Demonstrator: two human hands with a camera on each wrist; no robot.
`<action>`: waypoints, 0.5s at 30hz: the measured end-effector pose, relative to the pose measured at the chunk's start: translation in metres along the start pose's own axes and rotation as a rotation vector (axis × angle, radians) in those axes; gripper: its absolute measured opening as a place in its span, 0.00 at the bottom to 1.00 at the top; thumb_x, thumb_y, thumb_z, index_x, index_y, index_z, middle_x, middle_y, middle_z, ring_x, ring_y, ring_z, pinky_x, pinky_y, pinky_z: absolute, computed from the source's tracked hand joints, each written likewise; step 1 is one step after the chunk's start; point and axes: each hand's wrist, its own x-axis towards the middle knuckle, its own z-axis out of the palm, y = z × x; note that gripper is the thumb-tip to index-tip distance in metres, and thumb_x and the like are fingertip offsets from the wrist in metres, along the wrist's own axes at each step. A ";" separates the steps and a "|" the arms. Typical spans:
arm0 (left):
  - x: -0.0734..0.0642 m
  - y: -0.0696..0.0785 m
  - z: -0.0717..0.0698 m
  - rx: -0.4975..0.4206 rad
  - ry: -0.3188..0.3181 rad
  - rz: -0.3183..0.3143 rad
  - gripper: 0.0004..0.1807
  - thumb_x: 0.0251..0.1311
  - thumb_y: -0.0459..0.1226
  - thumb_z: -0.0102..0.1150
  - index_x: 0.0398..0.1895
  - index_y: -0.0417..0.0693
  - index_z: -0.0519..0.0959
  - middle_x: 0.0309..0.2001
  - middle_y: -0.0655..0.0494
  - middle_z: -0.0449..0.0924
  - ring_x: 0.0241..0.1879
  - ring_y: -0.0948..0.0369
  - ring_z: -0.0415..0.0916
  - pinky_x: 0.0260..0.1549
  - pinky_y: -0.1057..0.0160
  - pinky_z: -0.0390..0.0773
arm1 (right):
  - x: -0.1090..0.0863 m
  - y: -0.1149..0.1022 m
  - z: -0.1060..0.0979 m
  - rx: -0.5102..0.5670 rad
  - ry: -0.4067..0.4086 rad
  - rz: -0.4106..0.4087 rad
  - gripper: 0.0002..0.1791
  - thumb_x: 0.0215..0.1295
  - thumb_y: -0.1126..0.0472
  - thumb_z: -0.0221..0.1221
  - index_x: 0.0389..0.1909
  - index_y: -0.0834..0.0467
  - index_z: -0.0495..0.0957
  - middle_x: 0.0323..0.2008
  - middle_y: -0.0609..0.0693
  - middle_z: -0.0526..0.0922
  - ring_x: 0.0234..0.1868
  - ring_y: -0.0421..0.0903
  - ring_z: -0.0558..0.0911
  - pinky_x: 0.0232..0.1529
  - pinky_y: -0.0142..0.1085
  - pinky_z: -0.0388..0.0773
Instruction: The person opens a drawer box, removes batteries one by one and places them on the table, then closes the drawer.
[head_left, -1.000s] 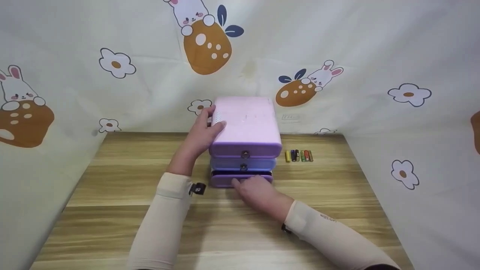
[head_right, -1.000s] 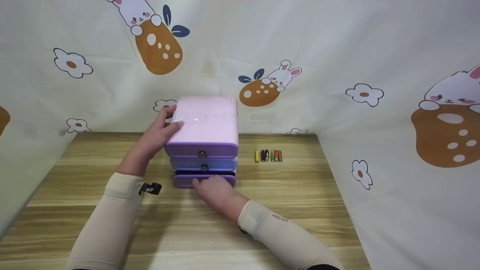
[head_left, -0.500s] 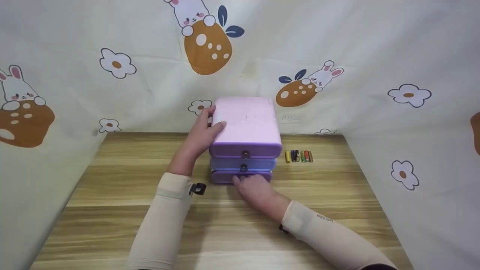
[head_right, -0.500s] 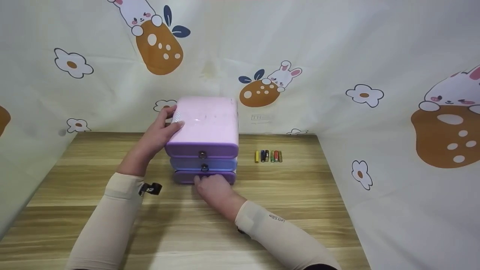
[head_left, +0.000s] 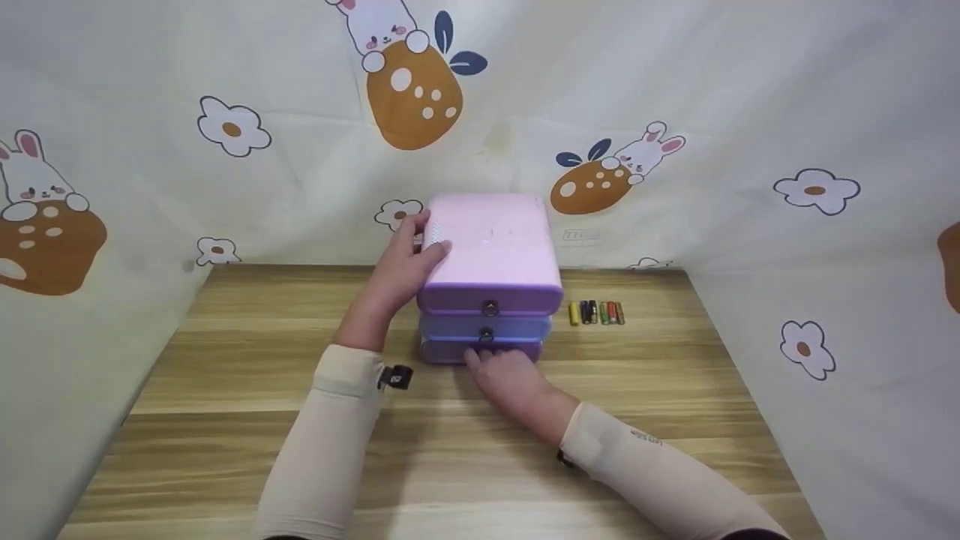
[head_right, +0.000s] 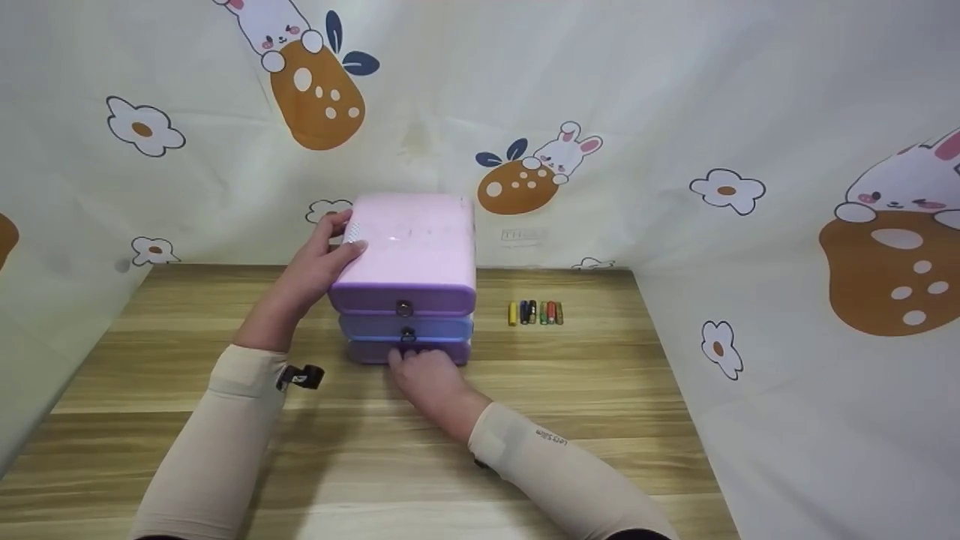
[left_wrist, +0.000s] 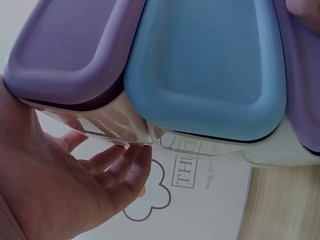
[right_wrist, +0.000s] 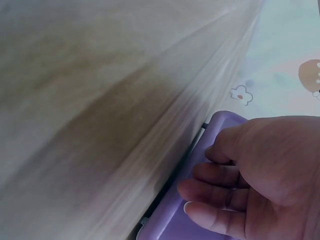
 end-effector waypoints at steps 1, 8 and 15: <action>0.000 0.000 0.000 0.000 0.000 0.002 0.43 0.78 0.53 0.60 0.90 0.55 0.56 0.85 0.46 0.59 0.79 0.44 0.66 0.76 0.42 0.70 | 0.000 0.000 0.001 0.010 -0.001 0.002 0.15 0.69 0.66 0.66 0.54 0.60 0.79 0.31 0.50 0.84 0.27 0.45 0.81 0.22 0.39 0.81; -0.003 -0.003 -0.001 -0.096 0.028 0.031 0.42 0.79 0.53 0.58 0.89 0.55 0.58 0.82 0.44 0.63 0.78 0.44 0.67 0.75 0.42 0.71 | -0.006 0.000 0.000 0.177 0.038 -0.015 0.13 0.79 0.60 0.61 0.59 0.58 0.78 0.31 0.49 0.83 0.26 0.47 0.81 0.21 0.41 0.80; -0.014 -0.015 -0.016 -0.022 0.158 0.191 0.35 0.85 0.50 0.51 0.88 0.48 0.62 0.82 0.41 0.65 0.80 0.46 0.65 0.77 0.42 0.68 | -0.042 0.026 -0.018 0.633 -0.078 0.004 0.15 0.77 0.60 0.65 0.60 0.57 0.81 0.37 0.48 0.86 0.35 0.45 0.85 0.39 0.43 0.87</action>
